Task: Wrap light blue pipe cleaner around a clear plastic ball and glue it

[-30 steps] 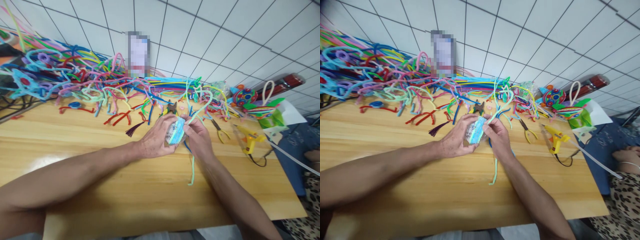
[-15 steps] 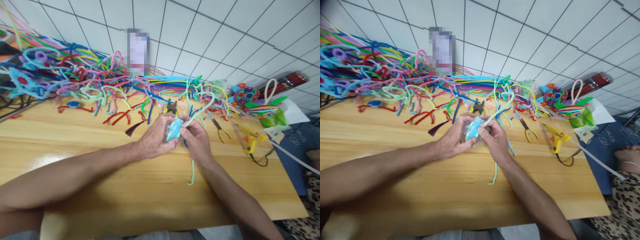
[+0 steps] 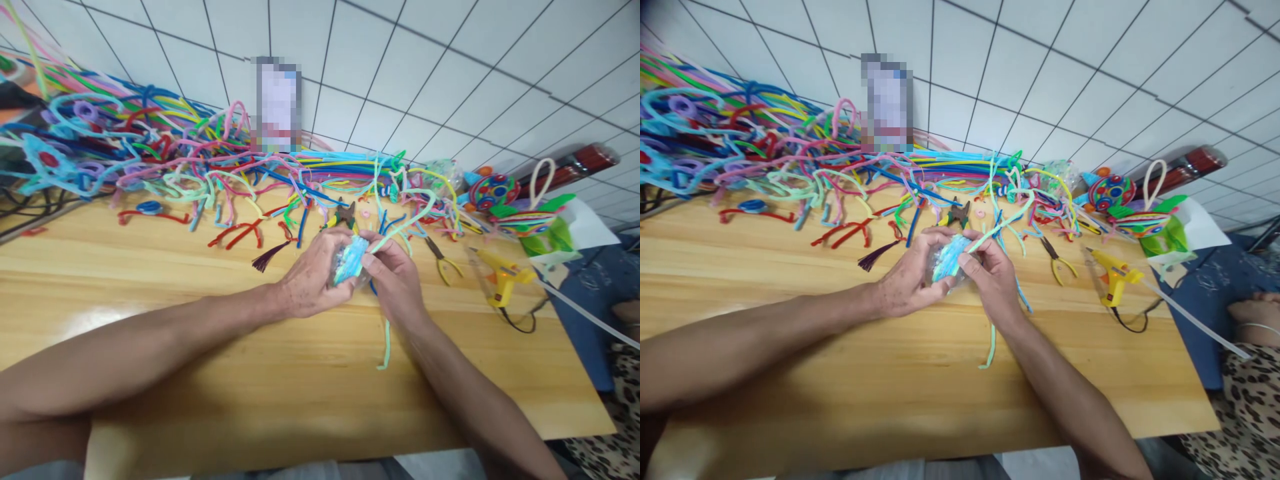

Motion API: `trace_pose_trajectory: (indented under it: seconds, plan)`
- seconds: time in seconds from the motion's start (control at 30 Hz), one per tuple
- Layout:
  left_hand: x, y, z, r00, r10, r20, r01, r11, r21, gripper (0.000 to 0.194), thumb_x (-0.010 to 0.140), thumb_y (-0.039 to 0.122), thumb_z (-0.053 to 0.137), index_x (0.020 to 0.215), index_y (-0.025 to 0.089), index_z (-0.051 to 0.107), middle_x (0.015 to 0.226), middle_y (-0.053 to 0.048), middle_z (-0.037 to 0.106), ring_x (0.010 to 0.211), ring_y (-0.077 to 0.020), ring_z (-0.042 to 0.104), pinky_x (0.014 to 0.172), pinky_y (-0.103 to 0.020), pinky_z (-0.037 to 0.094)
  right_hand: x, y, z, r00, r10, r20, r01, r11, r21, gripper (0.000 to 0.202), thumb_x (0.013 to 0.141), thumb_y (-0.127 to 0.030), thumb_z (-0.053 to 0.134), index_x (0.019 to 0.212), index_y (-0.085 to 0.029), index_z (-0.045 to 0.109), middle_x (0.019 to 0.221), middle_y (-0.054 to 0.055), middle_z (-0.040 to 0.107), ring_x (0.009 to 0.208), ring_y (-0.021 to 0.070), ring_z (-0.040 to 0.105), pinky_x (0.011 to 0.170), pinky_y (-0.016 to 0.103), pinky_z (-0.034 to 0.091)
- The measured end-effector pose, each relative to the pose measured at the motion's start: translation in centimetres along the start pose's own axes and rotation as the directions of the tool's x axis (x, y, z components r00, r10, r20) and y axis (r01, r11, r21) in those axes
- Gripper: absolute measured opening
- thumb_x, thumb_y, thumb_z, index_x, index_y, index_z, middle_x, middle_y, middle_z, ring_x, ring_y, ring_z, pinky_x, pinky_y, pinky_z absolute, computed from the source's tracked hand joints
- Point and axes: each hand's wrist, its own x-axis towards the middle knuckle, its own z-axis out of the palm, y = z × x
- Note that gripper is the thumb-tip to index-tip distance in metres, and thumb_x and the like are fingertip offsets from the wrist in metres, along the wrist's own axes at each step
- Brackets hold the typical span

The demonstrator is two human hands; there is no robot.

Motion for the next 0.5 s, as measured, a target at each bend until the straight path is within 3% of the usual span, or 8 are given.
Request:
trace_pose_trajectory:
  seconds: [0.23,0.5]
  plan:
    - [0.31,-0.36,0.17,0.995,0.080,-0.051,-0.078,0.996,0.039,0.075,0.092,0.024,0.073,0.157,0.026,0.035,0.153,-0.019,0.054,0.148,-0.0373,0.055,0.122,-0.063,0.052,0.45,-0.11,-0.21,0.999,0.010,0.031,-0.011,1.000,0.027,0.052,0.075,-0.051,0.099,0.117,-0.033,0.075,0.120,0.001,0.080,0.112,0.0211,0.072,0.094,0.035,0.061]
    - [0.36,-0.33,-0.27,0.995,0.098,0.006,-0.098,0.992,0.083,0.086,0.091,0.036,0.077,0.164,0.025,0.033,0.158,-0.022,0.052,0.152,-0.0417,0.052,0.124,-0.068,0.050,0.59,0.10,-0.30,0.999,0.021,0.045,-0.022,0.999,0.026,0.052,0.074,-0.054,0.100,0.115,-0.033,0.076,0.120,0.000,0.080,0.106,0.0203,0.070,0.090,0.035,0.061]
